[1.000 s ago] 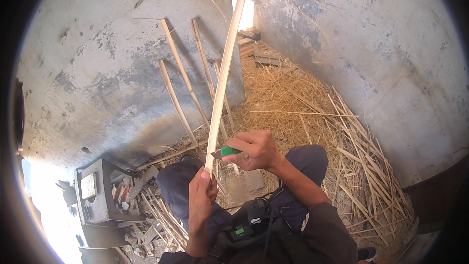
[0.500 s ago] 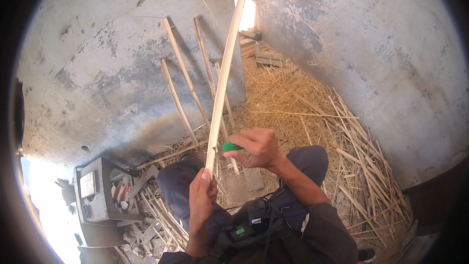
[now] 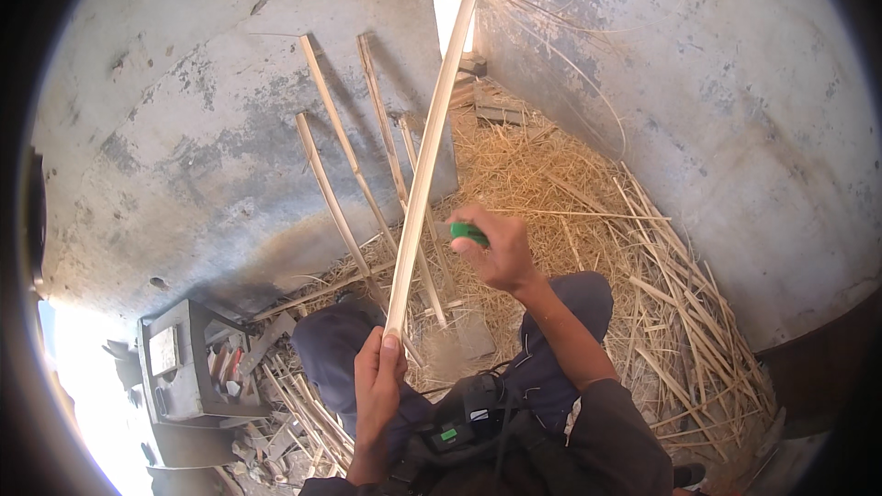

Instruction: The person sits on the floor and uses a green utility knife to split a long bamboo pole into thin strips. They hold the pole with their left hand and carefully shave off the outer layers with the knife in their right hand, creating a pile of bamboo shavings on the floor.

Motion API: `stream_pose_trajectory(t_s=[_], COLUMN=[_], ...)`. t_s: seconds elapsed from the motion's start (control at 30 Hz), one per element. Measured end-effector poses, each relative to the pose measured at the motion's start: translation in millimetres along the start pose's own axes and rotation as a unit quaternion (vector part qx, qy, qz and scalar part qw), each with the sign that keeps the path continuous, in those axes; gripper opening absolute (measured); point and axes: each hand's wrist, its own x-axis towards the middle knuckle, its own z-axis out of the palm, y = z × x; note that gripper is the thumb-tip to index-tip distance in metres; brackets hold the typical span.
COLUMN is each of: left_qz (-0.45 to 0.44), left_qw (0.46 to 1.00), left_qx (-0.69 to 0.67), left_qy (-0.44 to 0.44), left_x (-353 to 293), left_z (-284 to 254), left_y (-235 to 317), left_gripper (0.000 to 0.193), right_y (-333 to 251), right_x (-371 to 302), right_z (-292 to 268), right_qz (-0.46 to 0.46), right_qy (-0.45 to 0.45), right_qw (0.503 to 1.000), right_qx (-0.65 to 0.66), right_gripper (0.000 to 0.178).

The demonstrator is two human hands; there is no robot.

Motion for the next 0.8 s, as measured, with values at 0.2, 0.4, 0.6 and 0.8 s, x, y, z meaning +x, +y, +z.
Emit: stream_pose_trajectory(t_s=[0.2,0.4,0.6,0.8], left_qz=[0.068,0.094,0.09,0.079], left_qw=[0.994,0.991,0.989,0.995], left_qx=[0.072,0.069,0.092,0.038], left_qy=[0.047,0.066,0.066,0.045], left_x=[8.5,14.2,13.8,13.7], left_z=[8.5,14.6,15.5,14.6], left_y=[3.2,8.8,12.8,12.5], left_gripper=[0.022,0.021,0.021,0.021], right_y=[-13.8,-15.3,-19.1,-24.4], right_x=[-11.2,-14.8,-12.7,-11.2], right_z=[13.1,23.4,20.9,18.1], right_qz=[-0.098,-0.14,-0.149,-0.165], right_qy=[-0.091,-0.103,-0.094,-0.072], right_qw=[0.99,0.985,0.984,0.98], right_qx=[-0.033,0.001,-0.03,-0.086], right_gripper=[0.036,0.036,0.037,0.039])
